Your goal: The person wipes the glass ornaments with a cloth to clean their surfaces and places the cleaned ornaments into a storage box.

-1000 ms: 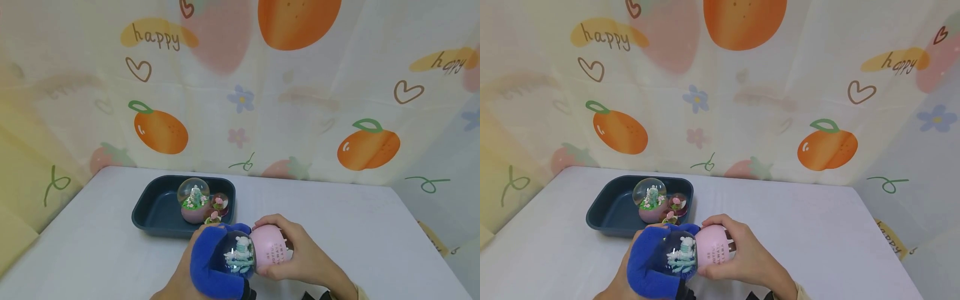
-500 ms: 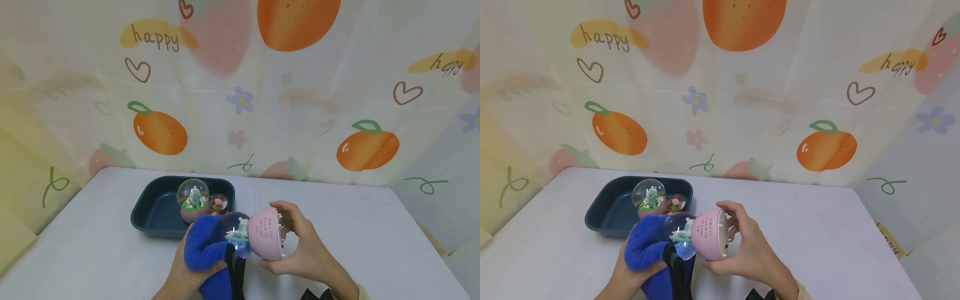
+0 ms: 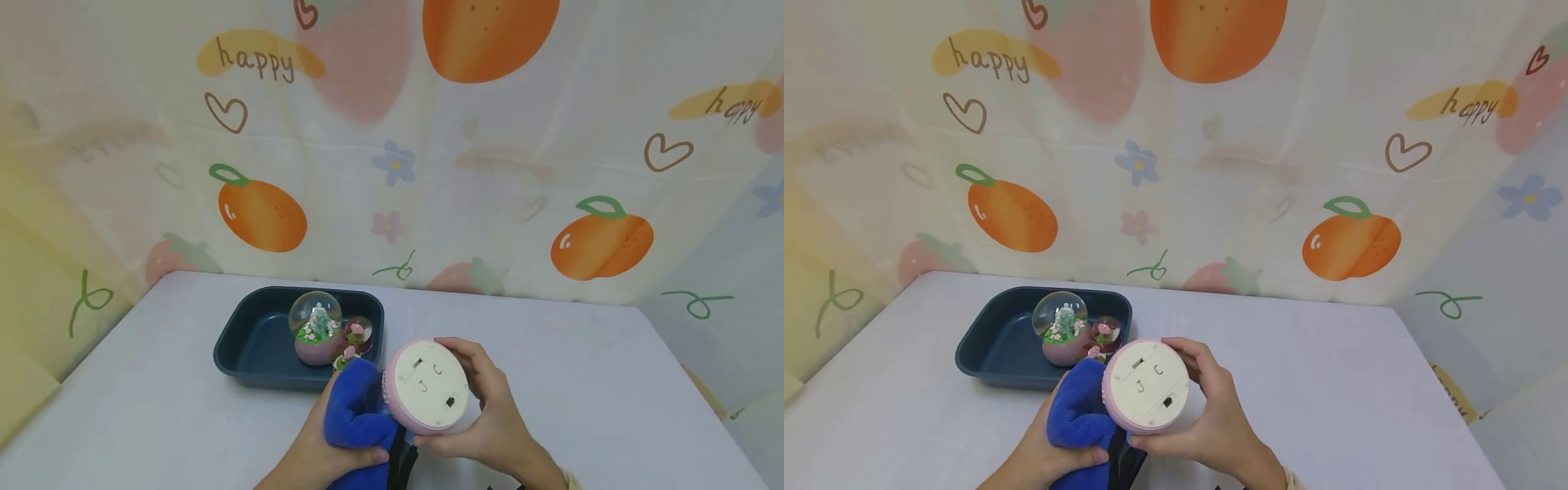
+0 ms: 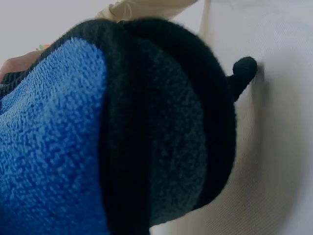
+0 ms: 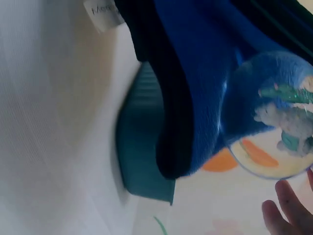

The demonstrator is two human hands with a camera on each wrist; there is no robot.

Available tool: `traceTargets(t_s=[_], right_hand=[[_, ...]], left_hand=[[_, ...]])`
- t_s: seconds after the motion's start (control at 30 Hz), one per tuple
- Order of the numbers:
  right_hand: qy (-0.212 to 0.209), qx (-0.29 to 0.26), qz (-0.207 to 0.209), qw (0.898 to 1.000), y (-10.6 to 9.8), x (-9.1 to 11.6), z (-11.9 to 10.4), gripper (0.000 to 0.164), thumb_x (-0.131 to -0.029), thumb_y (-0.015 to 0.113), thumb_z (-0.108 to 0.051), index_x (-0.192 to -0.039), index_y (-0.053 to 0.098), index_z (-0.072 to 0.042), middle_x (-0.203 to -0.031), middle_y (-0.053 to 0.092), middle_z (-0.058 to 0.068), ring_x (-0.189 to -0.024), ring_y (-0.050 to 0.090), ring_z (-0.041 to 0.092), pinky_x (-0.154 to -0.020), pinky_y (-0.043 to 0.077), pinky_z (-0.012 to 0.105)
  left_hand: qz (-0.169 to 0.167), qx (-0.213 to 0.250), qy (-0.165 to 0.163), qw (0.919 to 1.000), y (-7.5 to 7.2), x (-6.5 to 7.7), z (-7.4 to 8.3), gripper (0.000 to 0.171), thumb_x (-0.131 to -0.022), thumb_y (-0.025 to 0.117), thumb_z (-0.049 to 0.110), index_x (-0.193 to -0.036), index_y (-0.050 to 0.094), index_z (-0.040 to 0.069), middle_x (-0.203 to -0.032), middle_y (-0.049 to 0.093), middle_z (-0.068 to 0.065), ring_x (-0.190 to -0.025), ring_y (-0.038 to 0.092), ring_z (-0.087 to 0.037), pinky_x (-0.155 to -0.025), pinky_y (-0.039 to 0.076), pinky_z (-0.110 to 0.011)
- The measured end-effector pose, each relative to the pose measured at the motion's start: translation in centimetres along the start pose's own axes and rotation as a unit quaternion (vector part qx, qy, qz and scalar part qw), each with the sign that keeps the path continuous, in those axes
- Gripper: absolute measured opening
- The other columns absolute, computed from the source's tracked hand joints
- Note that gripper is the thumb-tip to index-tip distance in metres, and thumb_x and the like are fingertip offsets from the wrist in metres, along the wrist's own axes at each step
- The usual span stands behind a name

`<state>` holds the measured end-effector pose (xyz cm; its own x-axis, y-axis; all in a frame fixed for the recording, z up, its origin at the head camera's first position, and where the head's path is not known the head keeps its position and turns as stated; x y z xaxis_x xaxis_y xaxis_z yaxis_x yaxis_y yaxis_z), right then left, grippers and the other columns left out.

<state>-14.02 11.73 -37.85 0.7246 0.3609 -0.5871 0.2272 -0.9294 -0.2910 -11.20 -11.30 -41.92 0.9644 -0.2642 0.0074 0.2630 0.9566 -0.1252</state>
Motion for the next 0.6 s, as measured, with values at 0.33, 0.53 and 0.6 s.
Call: traceTargets(t_s=[0.33,0.53,0.6], right_hand=[[0.065,-0.038,-0.065,0.995,0.7,0.2,-0.1,0.107,-0.062,0.092,-0.003,-0.151,0.032,-0.011,-0.141,0.053,0.008,-0.127,0.051,0.011,-0.101,0.046,0.029],[0.115,-0.041,-0.112,0.986,0.6,0.3,0.1,0.116,-0.070,0.089,-0.008,-0.159,0.015,-0.021,-0.147,0.047,0.007,-0.136,0.042,0.007,-0.106,0.039,0.026],[0.120,-0.045,-0.133,0.983,0.5,0.4,0.2,0.117,-0.074,0.087,-0.011,-0.160,0.008,-0.023,-0.149,0.045,0.007,-0.137,0.041,0.007,-0.108,0.036,0.022]], left_hand=[[-0.025,0.024,0.001,0.9994,0.3,0.2,-0.5,0.097,-0.078,0.083,0.031,-0.151,0.022,0.013,-0.143,0.046,-0.017,-0.125,0.051,-0.030,-0.101,0.046,-0.056],[-0.035,0.035,0.021,0.9986,0.4,0.1,-0.9,0.093,-0.081,0.081,0.030,-0.151,0.024,0.011,-0.142,0.049,-0.017,-0.124,0.053,-0.029,-0.099,0.049,-0.052],[-0.037,0.038,0.021,0.9984,0.5,0.1,-0.9,0.092,-0.081,0.081,0.031,-0.151,0.025,0.010,-0.141,0.049,-0.018,-0.123,0.053,-0.029,-0.098,0.049,-0.051]])
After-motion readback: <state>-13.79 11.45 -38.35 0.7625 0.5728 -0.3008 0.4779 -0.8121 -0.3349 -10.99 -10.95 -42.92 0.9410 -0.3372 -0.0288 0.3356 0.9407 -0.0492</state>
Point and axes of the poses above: each hand's wrist, its own x-axis away from the middle knuckle, its own y-axis out of the palm, z = x × y, the point moved 2 cm from there along -x, towards the middle knuckle
